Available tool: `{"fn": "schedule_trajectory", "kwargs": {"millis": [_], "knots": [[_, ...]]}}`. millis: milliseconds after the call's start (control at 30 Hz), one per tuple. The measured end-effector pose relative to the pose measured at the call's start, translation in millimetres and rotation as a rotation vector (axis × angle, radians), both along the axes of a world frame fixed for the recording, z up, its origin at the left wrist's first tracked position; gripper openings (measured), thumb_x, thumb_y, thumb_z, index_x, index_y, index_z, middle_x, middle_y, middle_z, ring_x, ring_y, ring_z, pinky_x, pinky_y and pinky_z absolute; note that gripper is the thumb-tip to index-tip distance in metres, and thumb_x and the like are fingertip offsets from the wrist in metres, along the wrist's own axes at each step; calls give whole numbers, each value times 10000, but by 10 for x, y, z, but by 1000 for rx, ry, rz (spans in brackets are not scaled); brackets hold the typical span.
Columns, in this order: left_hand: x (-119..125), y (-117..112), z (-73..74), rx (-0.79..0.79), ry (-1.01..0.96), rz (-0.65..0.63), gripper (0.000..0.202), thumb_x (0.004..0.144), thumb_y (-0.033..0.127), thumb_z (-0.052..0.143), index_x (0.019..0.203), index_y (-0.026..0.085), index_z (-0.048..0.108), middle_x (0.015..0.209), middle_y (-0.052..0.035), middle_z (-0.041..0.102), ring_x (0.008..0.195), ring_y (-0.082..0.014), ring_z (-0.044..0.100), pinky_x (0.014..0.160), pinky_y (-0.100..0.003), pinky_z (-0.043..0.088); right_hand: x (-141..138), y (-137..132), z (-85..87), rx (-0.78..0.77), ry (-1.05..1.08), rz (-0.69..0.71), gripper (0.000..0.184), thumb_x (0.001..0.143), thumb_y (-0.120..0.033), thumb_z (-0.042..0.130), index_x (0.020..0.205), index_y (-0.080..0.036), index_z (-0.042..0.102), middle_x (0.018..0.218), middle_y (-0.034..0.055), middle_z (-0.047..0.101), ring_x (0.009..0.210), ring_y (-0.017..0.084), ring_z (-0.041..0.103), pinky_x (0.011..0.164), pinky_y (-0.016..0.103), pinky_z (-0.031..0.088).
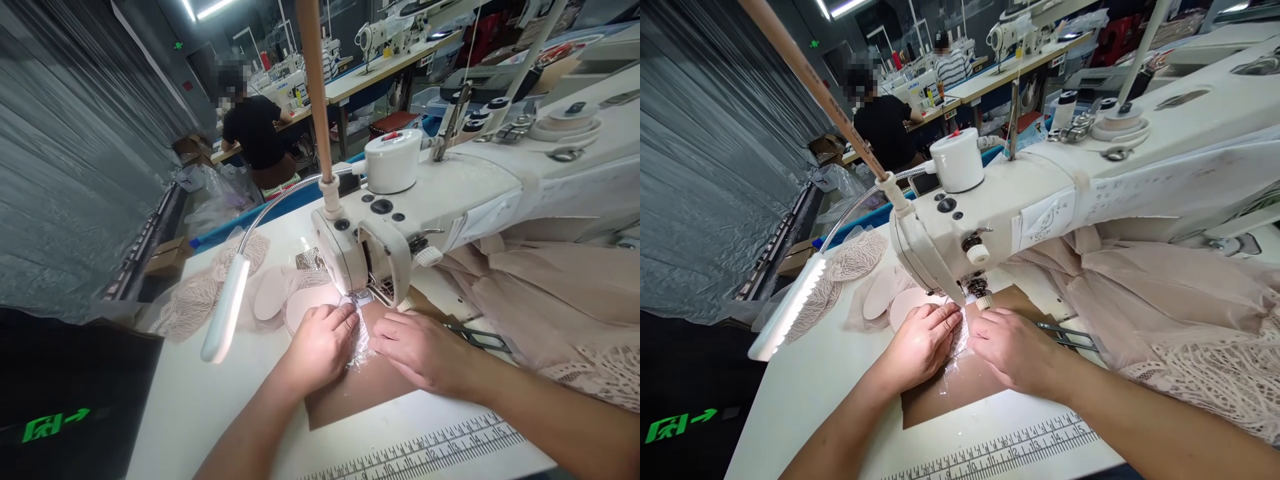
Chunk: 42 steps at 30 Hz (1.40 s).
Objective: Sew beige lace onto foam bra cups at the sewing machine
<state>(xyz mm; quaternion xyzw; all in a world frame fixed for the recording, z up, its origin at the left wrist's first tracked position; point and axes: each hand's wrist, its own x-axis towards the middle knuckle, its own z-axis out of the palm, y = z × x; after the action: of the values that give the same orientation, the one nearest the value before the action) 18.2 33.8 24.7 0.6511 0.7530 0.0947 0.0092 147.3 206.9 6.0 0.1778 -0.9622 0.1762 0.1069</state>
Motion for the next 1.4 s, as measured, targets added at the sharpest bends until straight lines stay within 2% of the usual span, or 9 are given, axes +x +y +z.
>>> {"fn": "schedule_trajectory", "kwargs": {"millis": [167,333,500,700,900,1133,1267,1400], "knots": [[-15,16,23,12,-4,9,320,921,208,409,1203,148,547,1260,-127,570,892,-229,526,767,-379,459,-13,-10,14,11,11,-16,201,796,-62,439,789,-174,606,756,38,546,717,179,421,653,308,298],[-47,37,20,25,2,5,341,903,204,434,1225,149,532,1239,-141,573,908,-240,528,772,-391,461,-38,1,-79,6,68,-77,221,757,-41,452,816,-185,610,741,28,530,672,168,411,627,302,275],[-104,13,-24,13,6,-30,349,888,184,451,1225,159,534,1276,-117,564,959,-252,525,801,-405,453,-75,-2,-137,51,92,-152,275,688,-7,454,823,-190,609,726,22,528,619,152,406,598,298,244],[-154,-3,-35,53,20,-80,326,918,190,438,1224,184,549,1260,-112,589,1067,-257,512,850,-415,443,-123,-32,-78,116,132,-237,359,678,9,426,901,-180,634,786,46,576,677,174,457,595,312,269],[-184,25,-30,46,10,-52,312,933,194,416,1201,191,575,1223,-109,611,1037,-265,519,825,-416,434,-164,-73,-21,155,108,-342,381,700,20,434,942,-181,647,840,53,607,712,184,487,617,316,318],[-216,32,-56,41,-8,12,334,907,153,438,1217,200,553,1195,-94,616,1007,-262,511,824,-414,413,-158,-40,-116,136,44,-348,479,709,3,442,1095,-205,635,899,71,628,782,201,527,661,307,362],[-214,32,-51,48,3,20,321,919,172,427,1216,199,548,1147,-102,624,976,-256,520,805,-402,412,-148,-24,-124,104,46,-345,482,724,11,449,1111,-211,630,896,61,627,810,208,531,672,306,362],[-209,34,-45,45,15,34,294,930,181,414,1187,192,555,1108,-99,630,951,-245,524,797,-394,411,-145,-17,-105,73,48,-318,461,742,16,439,1106,-198,625,853,43,618,750,188,505,649,295,349]]}}
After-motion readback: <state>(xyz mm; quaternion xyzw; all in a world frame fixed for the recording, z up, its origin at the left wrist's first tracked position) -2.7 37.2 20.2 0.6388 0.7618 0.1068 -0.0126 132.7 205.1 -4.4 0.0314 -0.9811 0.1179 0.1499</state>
